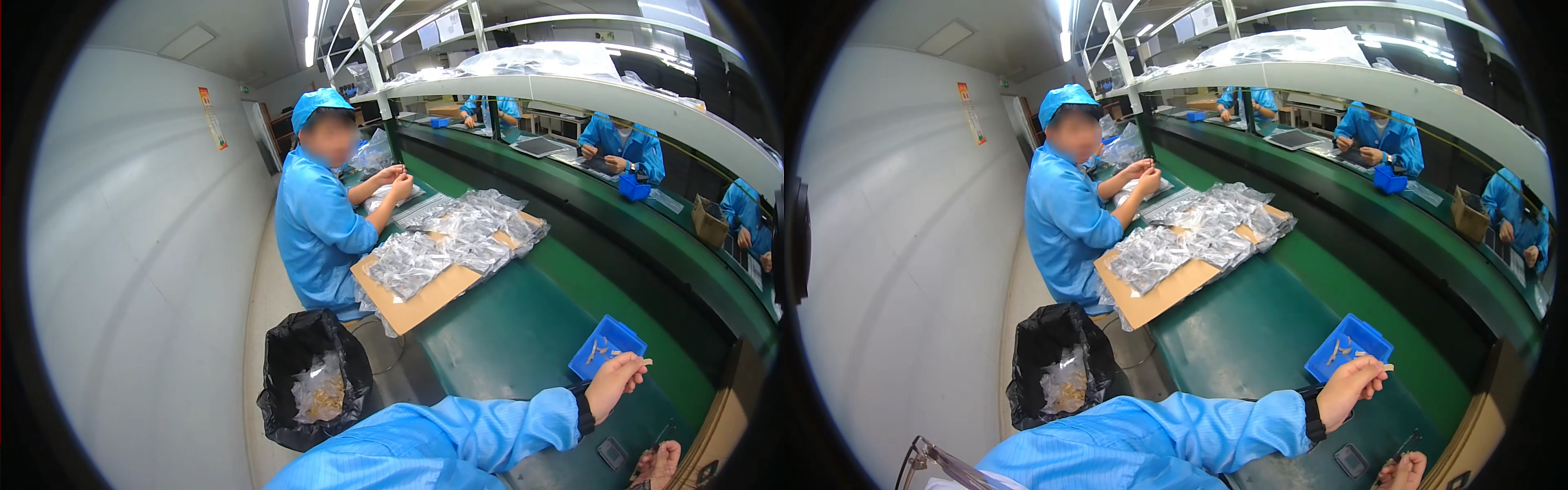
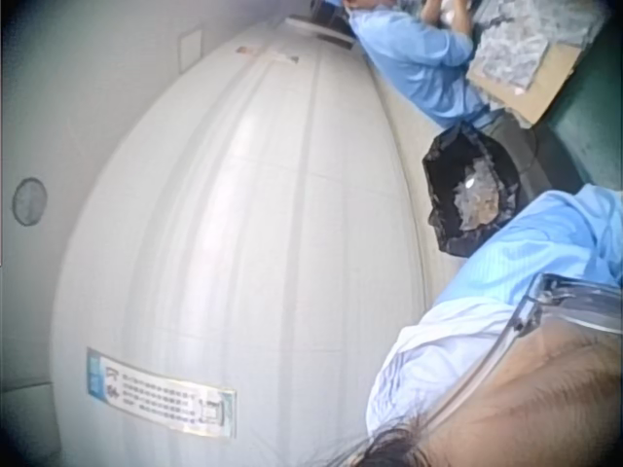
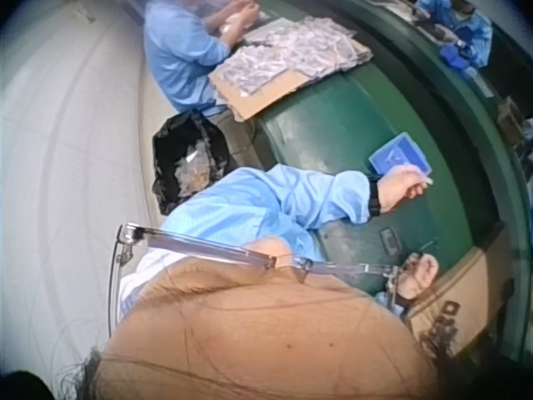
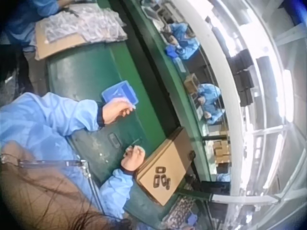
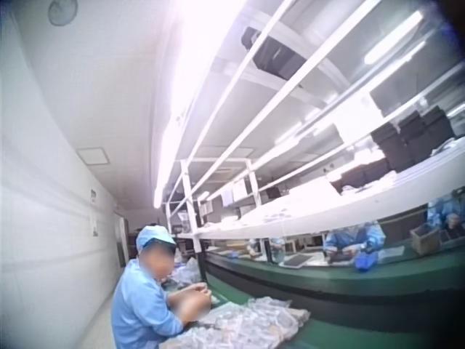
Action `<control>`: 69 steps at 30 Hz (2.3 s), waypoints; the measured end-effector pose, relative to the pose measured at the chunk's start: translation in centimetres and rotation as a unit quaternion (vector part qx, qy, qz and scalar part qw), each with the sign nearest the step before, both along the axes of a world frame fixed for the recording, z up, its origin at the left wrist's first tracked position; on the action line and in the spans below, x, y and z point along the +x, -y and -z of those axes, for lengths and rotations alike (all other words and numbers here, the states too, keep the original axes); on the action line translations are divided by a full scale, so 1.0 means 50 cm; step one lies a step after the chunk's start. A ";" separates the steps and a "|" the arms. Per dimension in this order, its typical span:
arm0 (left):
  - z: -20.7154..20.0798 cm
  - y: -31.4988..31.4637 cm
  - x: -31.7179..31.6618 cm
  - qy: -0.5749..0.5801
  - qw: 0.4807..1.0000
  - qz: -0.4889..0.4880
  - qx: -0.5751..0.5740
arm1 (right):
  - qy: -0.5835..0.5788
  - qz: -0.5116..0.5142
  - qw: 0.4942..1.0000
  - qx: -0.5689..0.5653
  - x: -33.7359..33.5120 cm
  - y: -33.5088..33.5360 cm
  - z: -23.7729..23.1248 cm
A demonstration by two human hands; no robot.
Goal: Manually assemble small electronic or plastic components by inserting metal pins and small parts into a black housing.
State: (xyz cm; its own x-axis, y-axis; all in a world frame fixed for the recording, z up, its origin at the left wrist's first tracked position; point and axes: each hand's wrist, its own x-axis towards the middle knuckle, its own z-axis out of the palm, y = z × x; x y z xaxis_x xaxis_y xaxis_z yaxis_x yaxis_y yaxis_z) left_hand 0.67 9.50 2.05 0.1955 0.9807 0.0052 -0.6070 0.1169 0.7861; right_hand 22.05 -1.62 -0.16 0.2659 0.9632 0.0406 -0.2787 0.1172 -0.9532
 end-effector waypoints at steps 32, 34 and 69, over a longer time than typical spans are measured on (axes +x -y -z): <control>-0.024 0.005 0.003 -0.007 0.997 -0.008 0.080 | -0.005 0.001 1.000 0.029 0.008 -0.011 0.012; -0.051 0.020 -0.015 -0.057 0.998 0.012 -0.002 | -0.008 0.005 1.000 0.018 0.012 -0.009 0.017; -0.005 0.000 0.012 0.030 0.997 -0.027 0.060 | 0.024 -0.029 0.998 -0.047 0.019 -0.007 0.009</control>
State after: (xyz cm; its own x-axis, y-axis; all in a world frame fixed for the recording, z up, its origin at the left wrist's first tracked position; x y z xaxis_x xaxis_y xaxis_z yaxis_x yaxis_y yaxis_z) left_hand 1.27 9.52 2.28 0.1387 0.9814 0.1328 -0.6567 -0.0093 0.7541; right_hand 23.01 -1.25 -0.58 0.2100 0.9769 -0.0399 -0.2362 0.0111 -0.9716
